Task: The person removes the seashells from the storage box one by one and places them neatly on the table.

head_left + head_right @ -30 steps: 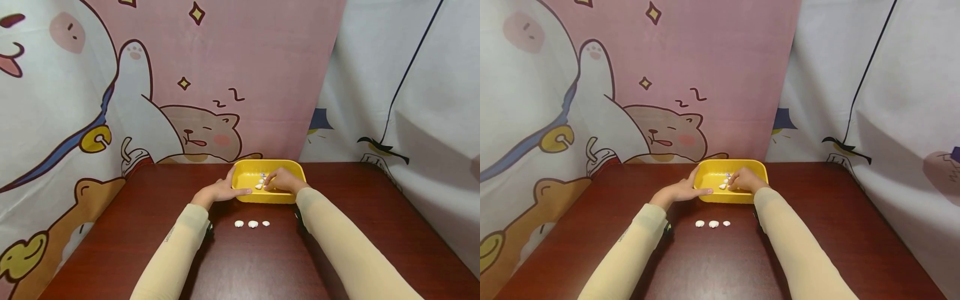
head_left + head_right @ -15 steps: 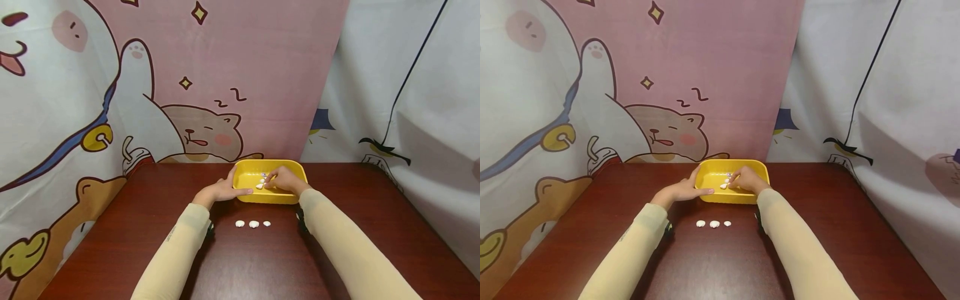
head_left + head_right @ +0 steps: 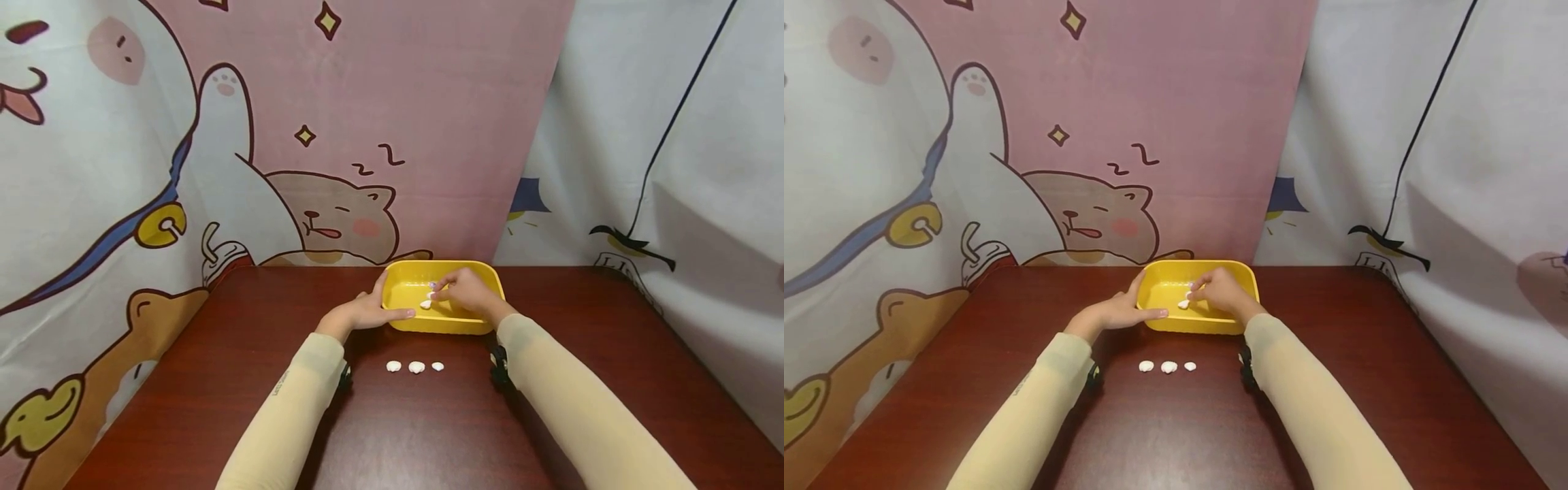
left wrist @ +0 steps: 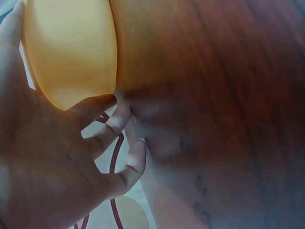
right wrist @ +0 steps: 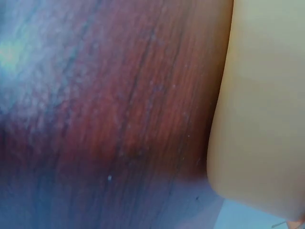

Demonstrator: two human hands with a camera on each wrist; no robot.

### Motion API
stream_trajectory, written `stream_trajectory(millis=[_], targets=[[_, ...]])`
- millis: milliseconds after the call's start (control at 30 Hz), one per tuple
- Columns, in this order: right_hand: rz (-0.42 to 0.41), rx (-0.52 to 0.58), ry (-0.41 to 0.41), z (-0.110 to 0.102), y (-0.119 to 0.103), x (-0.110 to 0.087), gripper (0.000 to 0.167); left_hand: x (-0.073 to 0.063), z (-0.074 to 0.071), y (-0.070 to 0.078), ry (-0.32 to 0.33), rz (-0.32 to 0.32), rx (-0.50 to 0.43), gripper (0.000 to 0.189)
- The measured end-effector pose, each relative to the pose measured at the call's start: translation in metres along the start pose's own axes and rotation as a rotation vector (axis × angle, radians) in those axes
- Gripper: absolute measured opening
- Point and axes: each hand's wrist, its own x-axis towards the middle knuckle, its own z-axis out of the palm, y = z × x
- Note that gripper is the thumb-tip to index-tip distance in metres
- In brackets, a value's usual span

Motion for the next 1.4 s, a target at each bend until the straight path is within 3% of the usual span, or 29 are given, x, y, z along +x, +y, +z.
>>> stream_trajectory(millis=[100,300,533,767,1100,1400], targets=[[-0.017,-0.011,0.026,0.000,0.000,-0.002,0.018,0.000,0.001,0.001,-0.008,0.006,-0.004,0.129],[-0.053,-0.045,0.159,-0.003,-0.005,-0.007,0.023,0.002,0.002,0.001,-0.009,0.005,0.001,0.130],[-0.035,-0.062,0.266,-0.010,-0.008,-0.019,0.023,0.002,0.003,0.000,-0.019,-0.008,-0.012,0.129],[-0.024,-0.072,0.226,-0.017,-0.023,-0.036,0.024,-0.003,0.001,-0.001,-0.010,-0.021,-0.020,0.129],[0.001,-0.040,0.142,-0.029,-0.050,-0.079,0.026,-0.002,0.000,-0.001,0.001,-0.007,-0.027,0.127],[0.019,0.024,0.069,-0.035,-0.057,-0.115,0.026,-0.001,0.000,0.002,0.006,0.004,-0.039,0.126]])
